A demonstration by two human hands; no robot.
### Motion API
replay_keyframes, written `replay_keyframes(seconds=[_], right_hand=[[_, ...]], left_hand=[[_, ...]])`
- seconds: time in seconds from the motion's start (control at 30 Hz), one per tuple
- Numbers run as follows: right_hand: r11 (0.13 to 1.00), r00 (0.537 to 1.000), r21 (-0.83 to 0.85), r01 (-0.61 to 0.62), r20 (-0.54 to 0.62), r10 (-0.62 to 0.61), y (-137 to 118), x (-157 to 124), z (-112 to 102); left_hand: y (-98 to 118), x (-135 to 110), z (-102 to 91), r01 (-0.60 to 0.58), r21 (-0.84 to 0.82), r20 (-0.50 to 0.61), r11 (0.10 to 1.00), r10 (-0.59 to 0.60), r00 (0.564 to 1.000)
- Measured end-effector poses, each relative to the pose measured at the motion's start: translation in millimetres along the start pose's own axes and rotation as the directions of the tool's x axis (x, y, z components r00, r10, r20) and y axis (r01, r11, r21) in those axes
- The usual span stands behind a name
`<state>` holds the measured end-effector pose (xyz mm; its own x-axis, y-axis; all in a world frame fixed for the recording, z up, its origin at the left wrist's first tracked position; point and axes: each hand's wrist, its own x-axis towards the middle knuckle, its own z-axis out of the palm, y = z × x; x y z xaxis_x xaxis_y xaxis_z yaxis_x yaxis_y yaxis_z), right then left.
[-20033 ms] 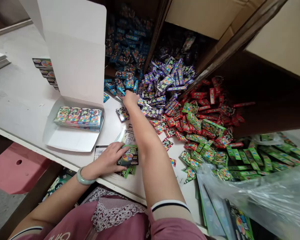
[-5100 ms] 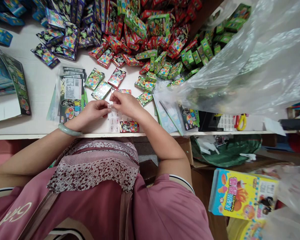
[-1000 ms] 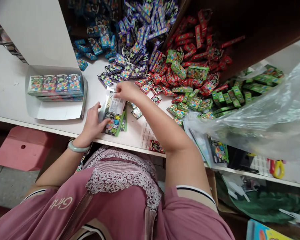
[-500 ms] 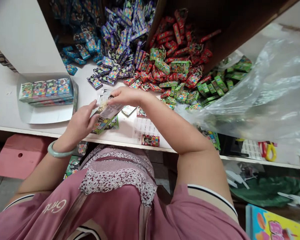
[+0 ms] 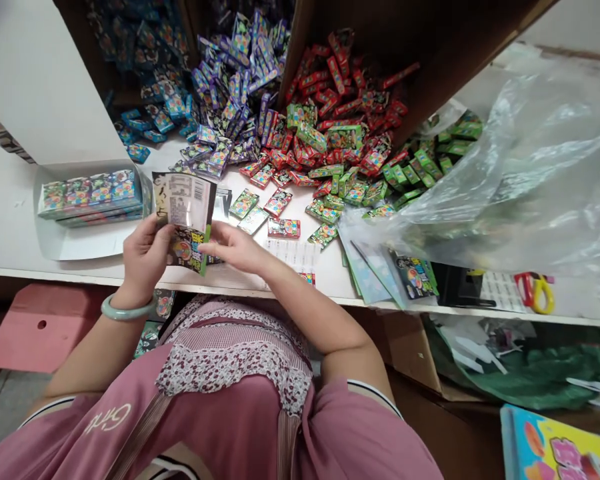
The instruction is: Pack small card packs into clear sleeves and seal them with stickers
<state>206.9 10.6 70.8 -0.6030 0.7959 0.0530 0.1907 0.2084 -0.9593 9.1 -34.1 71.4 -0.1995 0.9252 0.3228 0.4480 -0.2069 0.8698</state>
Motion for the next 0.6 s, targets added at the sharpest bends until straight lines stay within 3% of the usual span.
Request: replay_keyframes(seconds=[0.1, 0.23, 0.33, 0.43, 0.5, 0.6], right_hand=[[0.959, 0.989, 0.254, -0.125, -0.049, 0.142, 14, -5, 17], [0.898, 0.960, 0.368, -0.241, -0.045, 0.276, 17, -17, 19], [0.905, 0.949, 0.309, -0.292, -0.027, 0.316, 24, -33, 19], [0.903, 0.942, 0.283, -0.324, 0.011, 0.335, 31, -44, 17], [0.904, 0.955, 0.319, -0.283, 0.008, 0.297, 31, -47, 14], [0.928, 0.969, 0.334, -0.162, -0.124, 0.214, 23, -45, 7]], left_hand=[[-8, -9, 11.0, 0.198, -0.315, 0.078, 0.928, -0.183, 0.980], [-20, -20, 23.0, 0.375, -0.546, 0.193, 0.750, -0.323, 0.927], [-24, -24, 26.4, 0.359, -0.618, 0.177, 0.699, -0.321, 0.930], [-26, -26, 28.1, 0.308, -0.629, 0.142, 0.714, -0.284, 0.948], [-28, -29, 29.8, 0.279, -0.617, 0.132, 0.736, -0.253, 0.958], [-30, -34, 31.8, 0.251, -0.601, 0.178, 0.759, -0.179, 0.968]])
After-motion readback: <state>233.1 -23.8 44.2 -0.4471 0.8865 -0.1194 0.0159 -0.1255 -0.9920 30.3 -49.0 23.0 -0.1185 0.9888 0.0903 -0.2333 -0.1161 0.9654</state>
